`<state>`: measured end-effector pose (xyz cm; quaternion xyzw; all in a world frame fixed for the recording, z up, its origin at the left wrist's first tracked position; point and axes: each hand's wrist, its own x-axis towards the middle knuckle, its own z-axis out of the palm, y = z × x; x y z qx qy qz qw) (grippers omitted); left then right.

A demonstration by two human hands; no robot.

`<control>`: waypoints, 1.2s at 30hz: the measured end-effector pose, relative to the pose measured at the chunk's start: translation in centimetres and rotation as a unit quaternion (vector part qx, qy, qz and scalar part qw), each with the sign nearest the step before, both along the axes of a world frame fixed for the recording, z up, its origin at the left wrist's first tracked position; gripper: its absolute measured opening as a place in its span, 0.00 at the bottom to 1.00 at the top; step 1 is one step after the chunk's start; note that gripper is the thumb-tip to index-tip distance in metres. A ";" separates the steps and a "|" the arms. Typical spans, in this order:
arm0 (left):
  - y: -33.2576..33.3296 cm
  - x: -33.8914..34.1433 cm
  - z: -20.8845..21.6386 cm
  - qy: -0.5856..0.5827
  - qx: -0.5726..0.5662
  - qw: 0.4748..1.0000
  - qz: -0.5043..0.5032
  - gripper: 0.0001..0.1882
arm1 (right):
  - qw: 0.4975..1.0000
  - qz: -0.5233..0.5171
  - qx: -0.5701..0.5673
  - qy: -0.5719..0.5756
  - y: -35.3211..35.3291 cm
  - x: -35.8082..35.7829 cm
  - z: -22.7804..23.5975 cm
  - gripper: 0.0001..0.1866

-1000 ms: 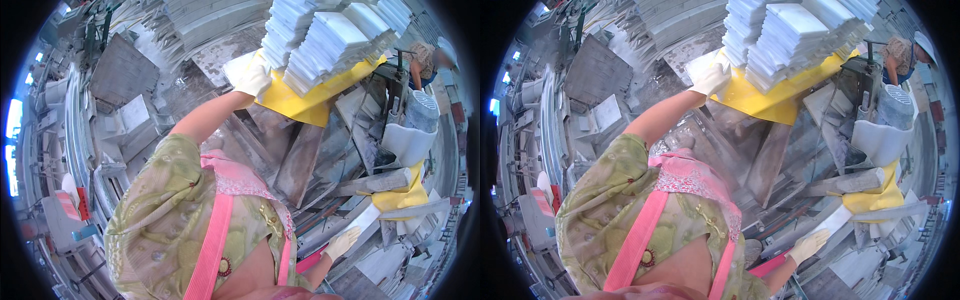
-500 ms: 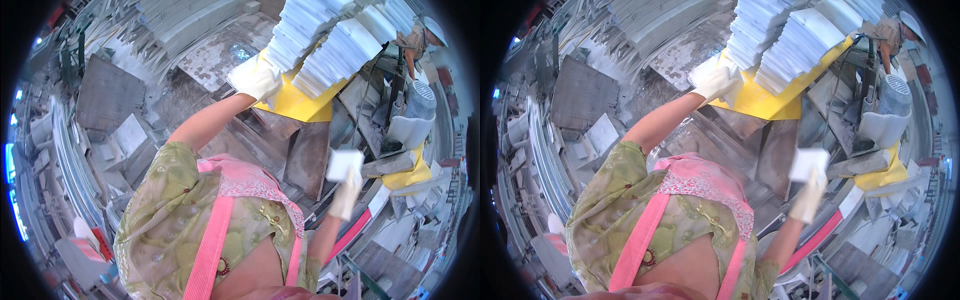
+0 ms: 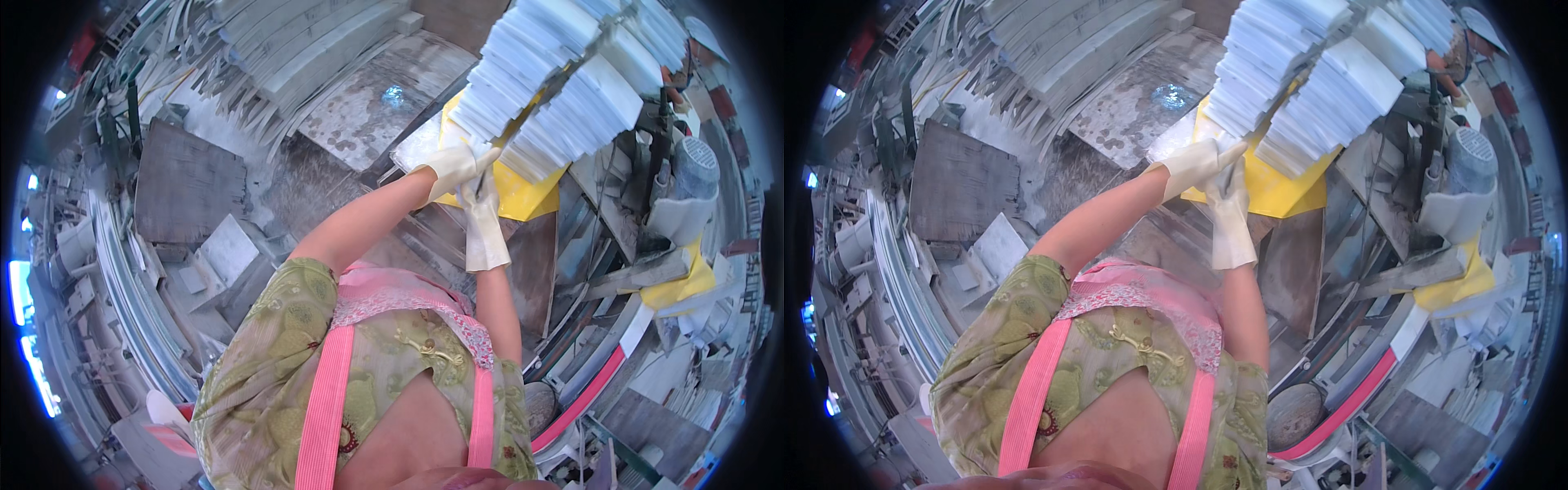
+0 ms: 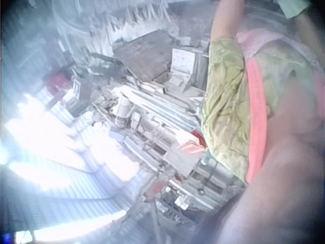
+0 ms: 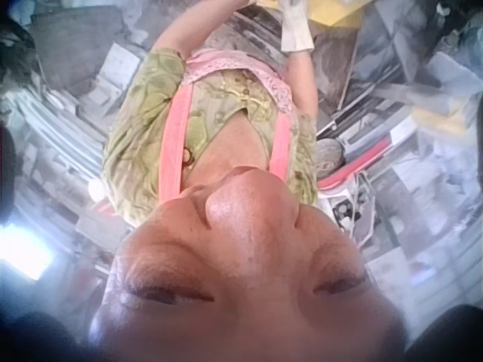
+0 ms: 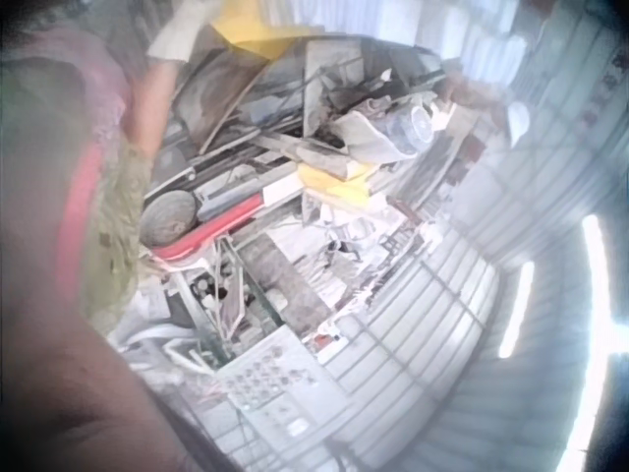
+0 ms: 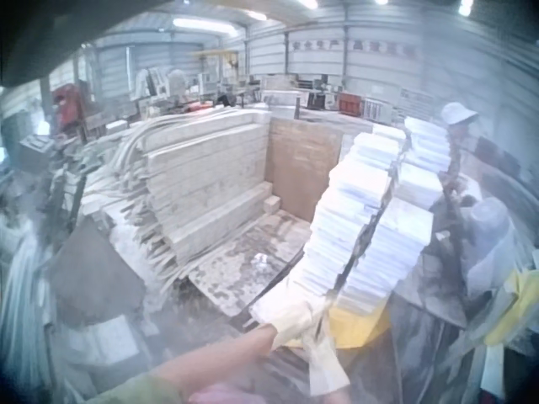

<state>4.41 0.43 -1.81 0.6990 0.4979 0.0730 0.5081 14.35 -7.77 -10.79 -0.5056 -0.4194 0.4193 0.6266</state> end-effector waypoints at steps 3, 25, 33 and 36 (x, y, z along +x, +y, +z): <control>-0.3 1.2 -3.2 0.091 0.119 0.987 0.053 0.44 | 0.996 0.069 0.020 -0.044 -1.5 1.0 0.0 0.42; 0.5 -0.5 -4.6 0.018 0.108 0.985 0.133 0.32 | 0.539 -0.477 -0.509 -0.471 -33.0 51.3 -0.8 0.46; -2.6 2.0 -1.4 0.012 0.063 0.986 0.154 0.30 | 0.552 -0.455 -0.436 -0.545 -35.6 50.3 -2.3 0.47; -3.4 2.4 -0.8 -0.015 0.078 0.990 0.120 0.29 | 0.562 -0.437 -0.444 -0.544 -38.2 47.2 -1.6 0.48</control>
